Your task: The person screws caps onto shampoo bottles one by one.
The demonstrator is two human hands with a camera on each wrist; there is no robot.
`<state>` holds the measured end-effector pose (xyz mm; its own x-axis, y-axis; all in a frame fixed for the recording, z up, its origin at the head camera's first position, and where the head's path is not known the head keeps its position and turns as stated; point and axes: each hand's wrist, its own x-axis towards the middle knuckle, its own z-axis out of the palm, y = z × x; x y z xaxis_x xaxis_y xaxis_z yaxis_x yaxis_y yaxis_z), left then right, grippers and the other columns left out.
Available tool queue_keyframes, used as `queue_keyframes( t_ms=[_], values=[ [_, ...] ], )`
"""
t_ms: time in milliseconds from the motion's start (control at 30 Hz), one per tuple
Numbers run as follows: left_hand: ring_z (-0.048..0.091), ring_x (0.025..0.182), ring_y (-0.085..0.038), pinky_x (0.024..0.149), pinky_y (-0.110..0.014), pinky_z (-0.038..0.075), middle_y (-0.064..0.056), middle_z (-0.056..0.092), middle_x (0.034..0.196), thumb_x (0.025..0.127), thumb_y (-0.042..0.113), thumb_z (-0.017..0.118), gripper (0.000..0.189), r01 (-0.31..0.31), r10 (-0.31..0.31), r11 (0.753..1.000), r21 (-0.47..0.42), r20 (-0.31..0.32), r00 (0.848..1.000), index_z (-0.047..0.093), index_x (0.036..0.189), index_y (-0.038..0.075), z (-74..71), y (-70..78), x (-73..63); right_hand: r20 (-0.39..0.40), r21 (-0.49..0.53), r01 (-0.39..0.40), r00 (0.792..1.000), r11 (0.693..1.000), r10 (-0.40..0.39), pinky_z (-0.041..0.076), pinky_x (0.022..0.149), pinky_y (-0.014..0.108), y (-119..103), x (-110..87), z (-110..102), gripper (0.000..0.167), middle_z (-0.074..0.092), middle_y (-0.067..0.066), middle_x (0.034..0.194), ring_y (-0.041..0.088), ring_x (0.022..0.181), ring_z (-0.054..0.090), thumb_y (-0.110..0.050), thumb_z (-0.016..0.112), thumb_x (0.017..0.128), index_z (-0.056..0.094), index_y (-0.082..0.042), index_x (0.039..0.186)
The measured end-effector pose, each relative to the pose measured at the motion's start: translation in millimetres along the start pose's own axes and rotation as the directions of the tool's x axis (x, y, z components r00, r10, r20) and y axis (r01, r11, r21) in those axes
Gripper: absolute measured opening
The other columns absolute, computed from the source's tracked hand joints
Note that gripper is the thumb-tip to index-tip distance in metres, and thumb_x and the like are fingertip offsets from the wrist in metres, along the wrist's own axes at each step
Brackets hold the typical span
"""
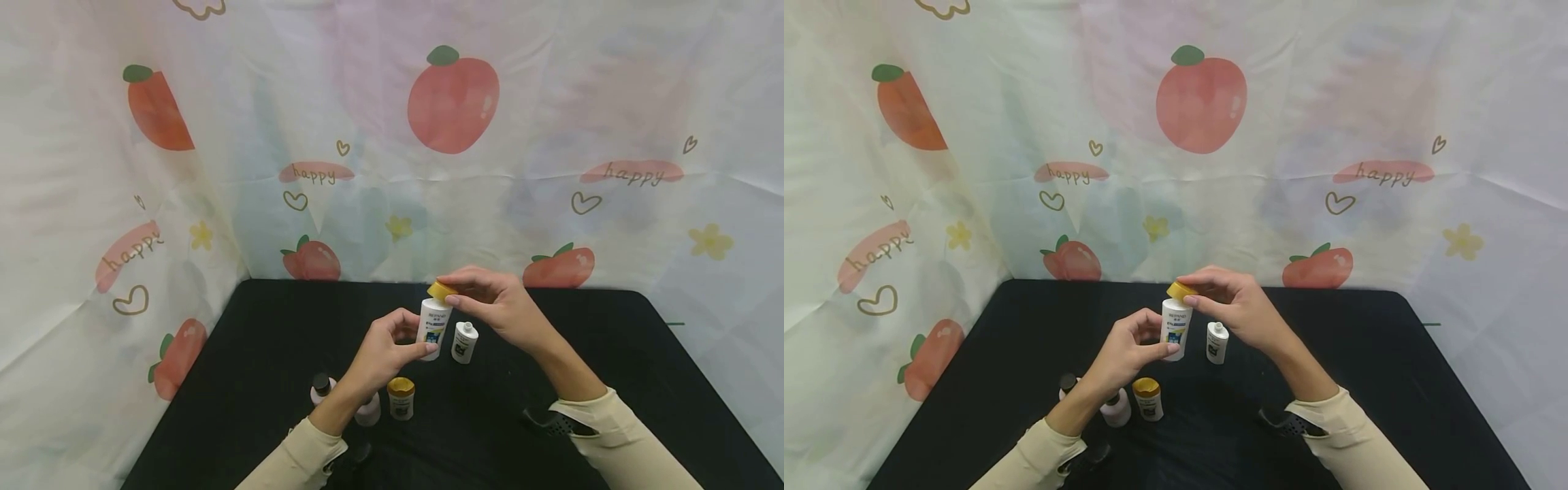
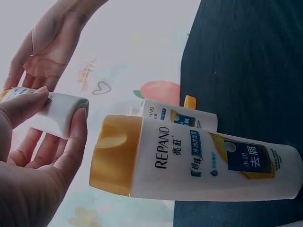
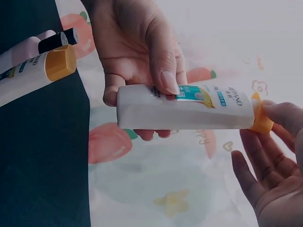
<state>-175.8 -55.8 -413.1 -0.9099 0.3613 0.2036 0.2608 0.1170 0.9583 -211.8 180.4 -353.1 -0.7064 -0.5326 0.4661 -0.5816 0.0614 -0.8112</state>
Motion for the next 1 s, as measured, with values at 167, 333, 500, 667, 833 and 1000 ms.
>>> queue_keyframes(
  t_ms=[167,333,500,667,833,1000],
  values=[
    [0.068,0.106,-0.02,0.087,-0.033,0.059,-0.005,0.069,0.117,0.09,0.015,0.079,0.029,-0.011,0.011,1.0,0.007,0.001,1.0,0.064,0.115,0.01,-0.5,-0.2,0.8,0.026,-0.026,0.043,0.999,0.999,-0.042,0.057,0.092,0.03,0.5,2.1,2.0,0.037,0.062,0.01,0.126,0.022,0.107,0.067,0.006,0.065,0.095,0.067,-0.005,0.131],
    [0.068,0.107,-0.023,0.088,-0.034,0.058,-0.007,0.068,0.117,0.09,0.015,0.079,0.029,-0.012,0.012,1.0,0.015,-0.016,1.0,0.065,0.115,0.009,-0.5,0.2,0.8,0.041,-0.028,0.06,0.997,0.998,-0.058,0.058,0.089,0.031,2.3,2.5,5.2,0.037,0.062,0.009,0.126,0.022,0.105,0.066,0.007,0.064,0.095,0.067,-0.005,0.13],
    [0.069,0.106,-0.023,0.087,-0.034,0.058,-0.007,0.069,0.117,0.09,0.015,0.079,0.028,-0.004,0.004,1.0,0.022,-0.027,1.0,0.065,0.114,0.009,-0.2,-0.3,0.2,0.03,-0.062,0.062,0.998,0.996,-0.061,0.058,0.089,0.03,4.4,1.7,7.1,0.038,0.063,0.007,0.123,0.02,0.104,0.066,0.006,0.065,0.095,0.068,-0.008,0.13],
    [0.069,0.104,-0.02,0.084,-0.033,0.06,-0.005,0.069,0.116,0.09,0.015,0.08,0.03,0.01,-0.009,1.0,0.008,-0.045,0.999,0.065,0.115,0.011,0.2,-0.3,1.2,0.029,-0.148,0.088,0.996,0.985,-0.085,0.054,0.091,0.024,0.7,2.3,5.6,0.038,0.064,0.003,0.121,0.017,0.106,0.062,0.005,0.063,0.097,0.068,-0.01,0.132],
    [0.07,0.104,-0.02,0.082,-0.034,0.06,-0.005,0.069,0.117,0.089,0.015,0.08,0.031,0.02,-0.02,1.0,0.005,-0.07,0.997,0.065,0.116,0.011,-1.0,0.9,2.3,0.056,-0.208,0.13,0.991,0.97,-0.121,0.05,0.096,0.022,-3.6,3.2,2.8,0.042,0.063,0.003,0.123,0.014,0.113,0.06,0.01,0.059,0.097,0.065,-0.006,0.135],
    [0.07,0.103,-0.02,0.082,-0.033,0.06,-0.005,0.07,0.115,0.089,0.015,0.081,0.03,0.019,-0.017,1.0,0.021,-0.064,0.998,0.066,0.115,0.012,-1.7,2.0,1.9,0.034,-0.23,0.165,0.986,0.959,-0.161,0.052,0.092,0.021,-1.2,3.2,0.8,0.041,0.066,0.003,0.118,0.013,0.106,0.063,0.011,0.064,0.093,0.069,-0.005,0.13]
  ],
)
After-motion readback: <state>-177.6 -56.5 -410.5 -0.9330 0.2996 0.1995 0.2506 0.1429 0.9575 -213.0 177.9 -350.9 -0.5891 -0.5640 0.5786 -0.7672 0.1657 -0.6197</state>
